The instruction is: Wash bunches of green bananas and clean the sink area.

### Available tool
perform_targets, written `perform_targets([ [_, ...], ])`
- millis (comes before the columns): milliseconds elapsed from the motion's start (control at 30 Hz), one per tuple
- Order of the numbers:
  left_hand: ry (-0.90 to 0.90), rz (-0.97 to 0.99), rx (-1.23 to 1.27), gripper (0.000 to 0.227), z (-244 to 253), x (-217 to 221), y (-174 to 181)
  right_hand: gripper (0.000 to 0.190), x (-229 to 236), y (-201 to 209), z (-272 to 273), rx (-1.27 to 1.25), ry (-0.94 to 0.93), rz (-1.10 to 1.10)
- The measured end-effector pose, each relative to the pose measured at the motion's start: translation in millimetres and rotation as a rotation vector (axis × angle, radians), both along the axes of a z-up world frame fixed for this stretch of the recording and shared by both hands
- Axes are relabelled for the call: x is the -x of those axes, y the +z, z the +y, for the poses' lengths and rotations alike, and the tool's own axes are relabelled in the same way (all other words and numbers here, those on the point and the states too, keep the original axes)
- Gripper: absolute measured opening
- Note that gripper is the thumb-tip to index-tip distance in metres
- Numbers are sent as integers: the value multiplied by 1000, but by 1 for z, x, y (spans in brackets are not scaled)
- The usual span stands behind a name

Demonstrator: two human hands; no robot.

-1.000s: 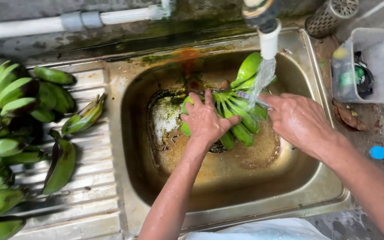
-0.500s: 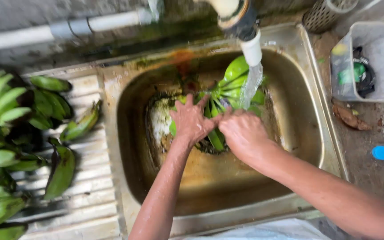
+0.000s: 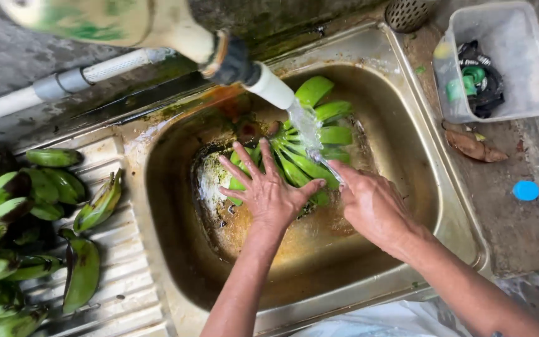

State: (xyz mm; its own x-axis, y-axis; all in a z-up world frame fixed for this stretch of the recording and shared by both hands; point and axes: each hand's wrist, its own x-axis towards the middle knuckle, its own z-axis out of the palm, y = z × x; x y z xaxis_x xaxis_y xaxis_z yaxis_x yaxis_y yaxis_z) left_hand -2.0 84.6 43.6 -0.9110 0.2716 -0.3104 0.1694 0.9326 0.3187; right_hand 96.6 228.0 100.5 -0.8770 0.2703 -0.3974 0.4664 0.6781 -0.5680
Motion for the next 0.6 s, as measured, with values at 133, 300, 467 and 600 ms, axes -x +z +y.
perform_targets([
  [133,-6,-34,32,145,-2,5,-7,68,-9,-25,10,84,-17,173],
  [300,-196,-72,-144,116,-54,24,-50,71,-1,-36,23,82,51,241],
  [467,-230,101,-38,109,-32,-10,-40,56,8,-45,34,294,-64,214],
  [600,-79,215,-108,118,5,-34,-58,50,21,-50,34,579,-227,113],
])
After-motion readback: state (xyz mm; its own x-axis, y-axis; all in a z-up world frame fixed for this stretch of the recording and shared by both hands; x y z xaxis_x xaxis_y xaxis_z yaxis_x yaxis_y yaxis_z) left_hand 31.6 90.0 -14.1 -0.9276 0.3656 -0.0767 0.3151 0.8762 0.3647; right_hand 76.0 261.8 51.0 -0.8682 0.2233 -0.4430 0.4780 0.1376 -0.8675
